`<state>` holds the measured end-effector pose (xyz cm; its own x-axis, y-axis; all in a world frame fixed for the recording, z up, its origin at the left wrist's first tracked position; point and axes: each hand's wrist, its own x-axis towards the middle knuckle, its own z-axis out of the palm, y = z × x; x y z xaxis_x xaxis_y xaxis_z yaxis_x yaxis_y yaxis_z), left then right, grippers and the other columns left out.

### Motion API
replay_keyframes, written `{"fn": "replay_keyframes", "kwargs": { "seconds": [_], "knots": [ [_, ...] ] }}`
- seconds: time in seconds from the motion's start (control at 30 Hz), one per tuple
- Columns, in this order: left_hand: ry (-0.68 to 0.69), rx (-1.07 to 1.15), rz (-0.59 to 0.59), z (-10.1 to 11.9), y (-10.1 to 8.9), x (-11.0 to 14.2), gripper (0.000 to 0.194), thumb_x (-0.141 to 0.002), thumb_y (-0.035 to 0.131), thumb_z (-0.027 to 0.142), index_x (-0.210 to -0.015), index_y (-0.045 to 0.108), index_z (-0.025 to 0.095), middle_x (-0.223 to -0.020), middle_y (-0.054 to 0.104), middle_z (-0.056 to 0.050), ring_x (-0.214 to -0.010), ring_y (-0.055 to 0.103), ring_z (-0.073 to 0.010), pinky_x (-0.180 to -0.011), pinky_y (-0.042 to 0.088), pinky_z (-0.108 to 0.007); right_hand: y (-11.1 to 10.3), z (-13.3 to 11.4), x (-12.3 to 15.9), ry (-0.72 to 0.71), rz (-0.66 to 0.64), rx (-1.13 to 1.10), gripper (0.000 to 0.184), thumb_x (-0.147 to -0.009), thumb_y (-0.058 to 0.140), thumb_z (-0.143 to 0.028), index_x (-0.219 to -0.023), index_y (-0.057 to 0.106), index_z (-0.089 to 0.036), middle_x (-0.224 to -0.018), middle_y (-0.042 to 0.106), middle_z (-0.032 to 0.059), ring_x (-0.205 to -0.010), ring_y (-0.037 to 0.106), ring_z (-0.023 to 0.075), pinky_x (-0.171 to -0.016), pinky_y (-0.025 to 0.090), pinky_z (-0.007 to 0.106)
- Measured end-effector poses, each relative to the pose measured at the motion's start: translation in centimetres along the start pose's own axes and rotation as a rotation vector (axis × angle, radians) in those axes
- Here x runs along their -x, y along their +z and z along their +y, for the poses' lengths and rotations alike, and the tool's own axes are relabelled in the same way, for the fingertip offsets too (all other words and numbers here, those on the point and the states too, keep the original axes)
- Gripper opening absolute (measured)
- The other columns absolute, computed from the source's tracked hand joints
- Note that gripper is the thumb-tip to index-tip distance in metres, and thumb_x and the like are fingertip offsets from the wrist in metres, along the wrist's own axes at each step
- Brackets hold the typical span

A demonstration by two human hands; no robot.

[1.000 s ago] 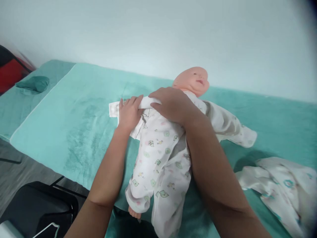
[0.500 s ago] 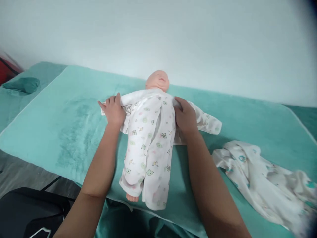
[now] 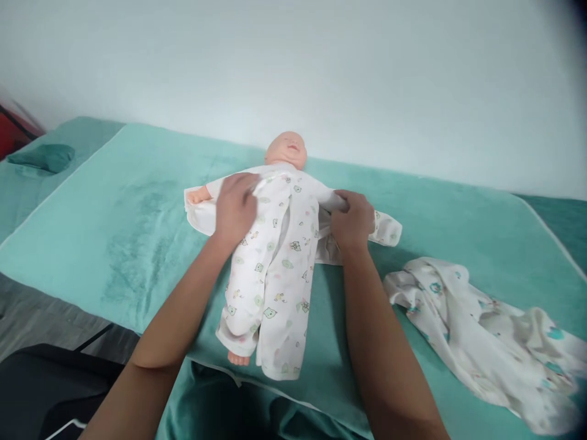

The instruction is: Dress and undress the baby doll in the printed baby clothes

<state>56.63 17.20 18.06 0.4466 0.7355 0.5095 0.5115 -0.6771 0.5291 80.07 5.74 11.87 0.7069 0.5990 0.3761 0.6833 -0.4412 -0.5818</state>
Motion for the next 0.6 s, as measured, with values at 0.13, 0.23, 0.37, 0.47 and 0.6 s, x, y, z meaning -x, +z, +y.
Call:
{"fn": "replay_keyframes", "kwargs": {
  "seconds": [0.13,0.23,0.37,0.47,0.6],
  "knots": [
    [0.315,-0.065,-0.366,7.1,2.4,-1.9,0.042,-0.092,0.045,0.008,-0.124,0.069,0.023,-0.13,0.069,-0.006,-0.124,0.058,-0.0231,-0.104,0.049,-0.038,0.1,0.6,-0.5,0.014,0.036,-0.12,0.053,-0.068,0.045,-0.016,-0.114,0.071,-0.021,-0.119,0.073,0.0093,-0.115,0.063,0.029,-0.11,0.042,0.05],
    [0.423,-0.254,-0.594,10.9,6.0,-3.6,0.035,-0.092,0.048,0.008,-0.118,0.071,0.017,-0.125,0.069,-0.012,-0.12,0.059,-0.0271,-0.101,0.046,-0.042,0.0,1.0,-0.8,0.057,0.044,-0.224,0.048,-0.07,0.045,-0.019,-0.112,0.07,-0.019,-0.117,0.073,0.0106,-0.11,0.064,0.0284,-0.104,0.047,0.049],
    [0.409,-0.426,-0.789,12.5,10.5,-5.4,0.034,-0.097,0.051,0.014,-0.124,0.071,0.015,-0.131,0.066,-0.015,-0.126,0.057,-0.0316,-0.109,0.037,-0.051,0.1,1.4,-1.1,0.088,0.067,-0.351,0.044,-0.07,0.049,-0.024,-0.109,0.069,-0.019,-0.114,0.073,0.0111,-0.107,0.065,0.0287,-0.102,0.049,0.05],
    [0.366,-0.513,-0.843,12.6,11.8,-6.4,0.035,-0.099,0.052,0.018,-0.128,0.071,0.015,-0.136,0.066,-0.017,-0.128,0.057,-0.0336,-0.109,0.037,-0.054,0.1,1.5,-1.2,0.089,0.118,-0.382,0.045,-0.066,0.05,-0.023,-0.108,0.068,-0.019,-0.115,0.073,0.011,-0.111,0.066,0.0291,-0.105,0.048,0.05],
    [0.419,-0.54,-0.817,12.5,10.4,-7.3,0.036,-0.095,0.055,0.011,-0.126,0.072,0.017,-0.131,0.069,-0.016,-0.124,0.06,-0.0333,-0.1,0.043,-0.05,0.1,1.6,-1.4,0.123,0.233,-0.446,0.046,-0.064,0.047,-0.019,-0.108,0.061,-0.021,-0.115,0.07,0.009,-0.113,0.066,0.0253,-0.106,0.051,0.046]
  ]
}}
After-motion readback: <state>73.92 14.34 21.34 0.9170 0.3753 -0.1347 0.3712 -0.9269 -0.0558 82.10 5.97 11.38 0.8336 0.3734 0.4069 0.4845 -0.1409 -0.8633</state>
